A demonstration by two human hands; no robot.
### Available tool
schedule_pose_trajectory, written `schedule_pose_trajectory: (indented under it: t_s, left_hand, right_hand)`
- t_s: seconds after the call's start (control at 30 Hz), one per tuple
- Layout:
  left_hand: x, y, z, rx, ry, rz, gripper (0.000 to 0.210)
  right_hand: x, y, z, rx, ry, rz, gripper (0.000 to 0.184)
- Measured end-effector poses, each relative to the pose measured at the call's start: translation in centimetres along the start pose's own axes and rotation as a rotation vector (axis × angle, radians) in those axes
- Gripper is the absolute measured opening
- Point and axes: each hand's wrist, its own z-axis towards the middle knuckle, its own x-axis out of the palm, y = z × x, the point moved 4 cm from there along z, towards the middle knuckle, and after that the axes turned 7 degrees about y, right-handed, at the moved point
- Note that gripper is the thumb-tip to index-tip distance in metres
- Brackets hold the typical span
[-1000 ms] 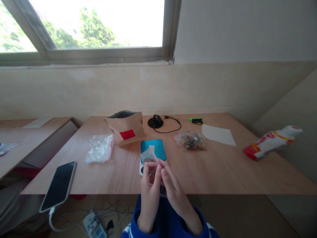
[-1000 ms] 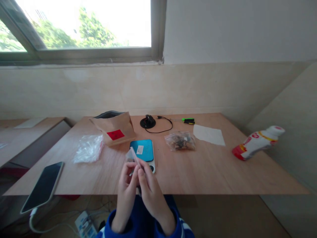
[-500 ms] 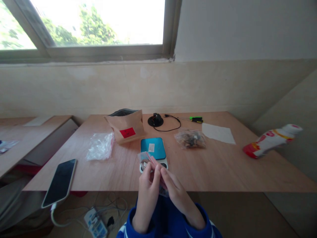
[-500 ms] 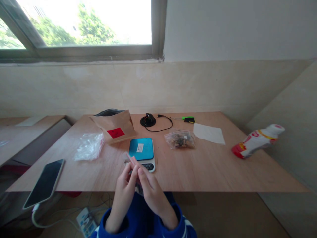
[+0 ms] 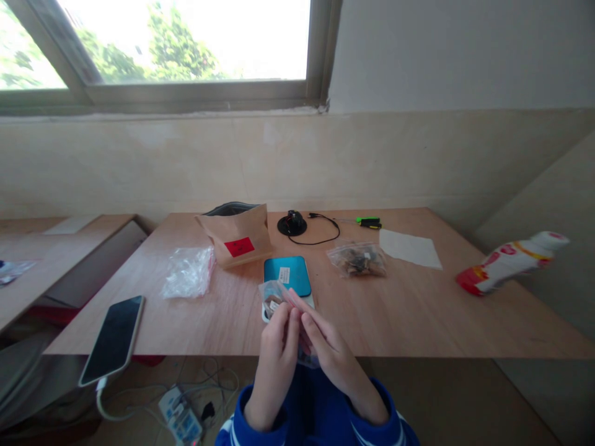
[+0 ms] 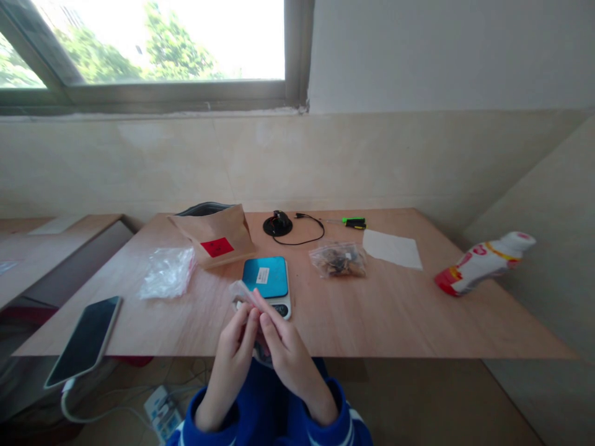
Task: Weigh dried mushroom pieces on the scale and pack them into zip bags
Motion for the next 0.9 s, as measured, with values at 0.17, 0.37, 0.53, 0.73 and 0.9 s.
schedule_pose_trajectory:
  t_s: [0.17,0.37,0.53,0.73,0.9]
  left_hand:
    - [-0.1,-0.1,0.1,-0.002,0.045,0.061,0.023]
    - [-0.3,-1.2,-0.3,0.124,0.081,0.242,0.03]
    - [-0.4,-1.4,-0.1,0.195,0.189,0.234,0.031]
    - [-0.5,3.2,0.2,0.037,-0.11,-0.137,0.035]
    - [1.5,6.3,-0.3,-0.172,-0.01,-0.44,0.055]
  right_hand:
    - [-0.6,0.8,-0.1,-0.105,-0.033,-0.269,0.044]
    - [-4.8,0.9,-0.4,-0.168,-0.437,-0.513,0.04]
    - [-7.0,1.8,-0.8,-0.176,-0.587,-0.525,0.04]
    - [-6.0,2.7,-0.6,-0.135,-0.6,-0.241,0.044]
    - [-4.6,2.3,0.4,-0.124,-0.441,-0.232,0.038]
